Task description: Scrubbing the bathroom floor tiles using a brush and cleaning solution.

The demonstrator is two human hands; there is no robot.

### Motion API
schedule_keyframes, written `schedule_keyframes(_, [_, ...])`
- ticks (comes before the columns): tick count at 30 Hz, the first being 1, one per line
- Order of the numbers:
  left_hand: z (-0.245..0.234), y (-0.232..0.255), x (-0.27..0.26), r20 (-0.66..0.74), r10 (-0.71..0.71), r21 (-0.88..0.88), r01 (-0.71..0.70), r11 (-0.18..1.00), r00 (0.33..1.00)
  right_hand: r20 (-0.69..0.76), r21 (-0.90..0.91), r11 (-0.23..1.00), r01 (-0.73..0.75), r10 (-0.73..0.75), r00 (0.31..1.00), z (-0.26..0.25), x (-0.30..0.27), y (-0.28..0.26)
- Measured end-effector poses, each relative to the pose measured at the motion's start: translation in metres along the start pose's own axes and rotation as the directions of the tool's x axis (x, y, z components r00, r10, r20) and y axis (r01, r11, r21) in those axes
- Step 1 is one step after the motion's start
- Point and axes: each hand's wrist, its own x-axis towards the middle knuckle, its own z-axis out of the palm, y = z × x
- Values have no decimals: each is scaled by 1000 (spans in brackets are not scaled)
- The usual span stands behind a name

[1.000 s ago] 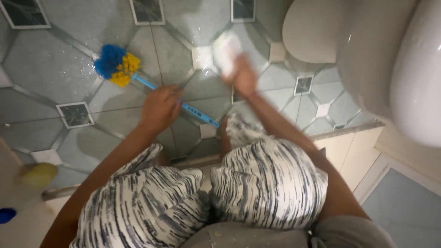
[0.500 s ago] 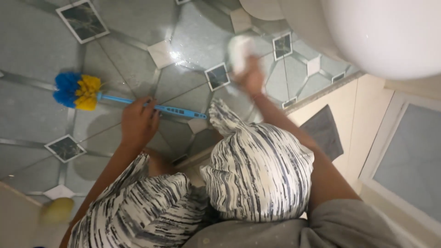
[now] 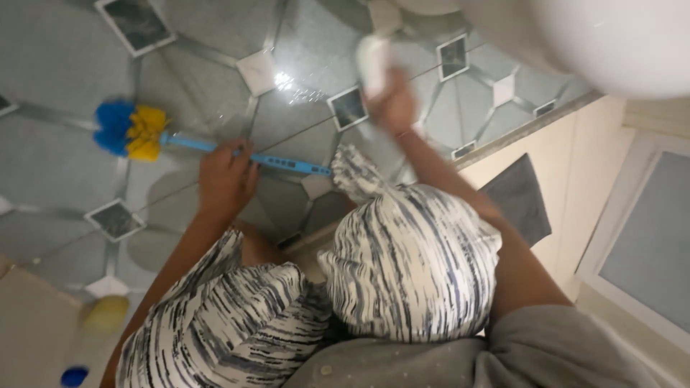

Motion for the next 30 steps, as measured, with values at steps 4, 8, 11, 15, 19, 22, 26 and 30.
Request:
schedule_keyframes(4, [-4,-5,-8,-90,11,3,-11,1000,996,-453,90,995,31,13,891,-63,21,-6])
schedule_keyframes(8, [10,5,-8,-106,11,-14,-13,1000,994,-286,6,993,120,-113,952,22,4,-27])
schedule_keyframes(11, [10,3,-5,-61,28,-81,-33,996,998,-74,16,935,353,-351,933,41,4,-78])
schedule_keyframes(15, [-7,1,-7,-63,-28,-25,27,999,998,25,-174,844,508,-512,859,54,63,-75])
schedule_keyframes(19, [-16,-10,-19,-101,-60,-56,54,997,993,-161,-172,936,309,-336,928,25,146,-51])
schedule_keyframes(22, [-5,-14,-27,-100,-75,-48,70,996,992,-122,-53,976,210,-215,969,-16,155,-105])
schedule_keyframes(26, [-2,-4,-17,-145,-55,-59,47,997,988,-14,-2,920,392,-392,920,45,98,-132])
schedule_keyframes(30, [-2,-10,-18,-75,-57,-35,54,998,996,95,33,855,518,-519,850,42,80,-145])
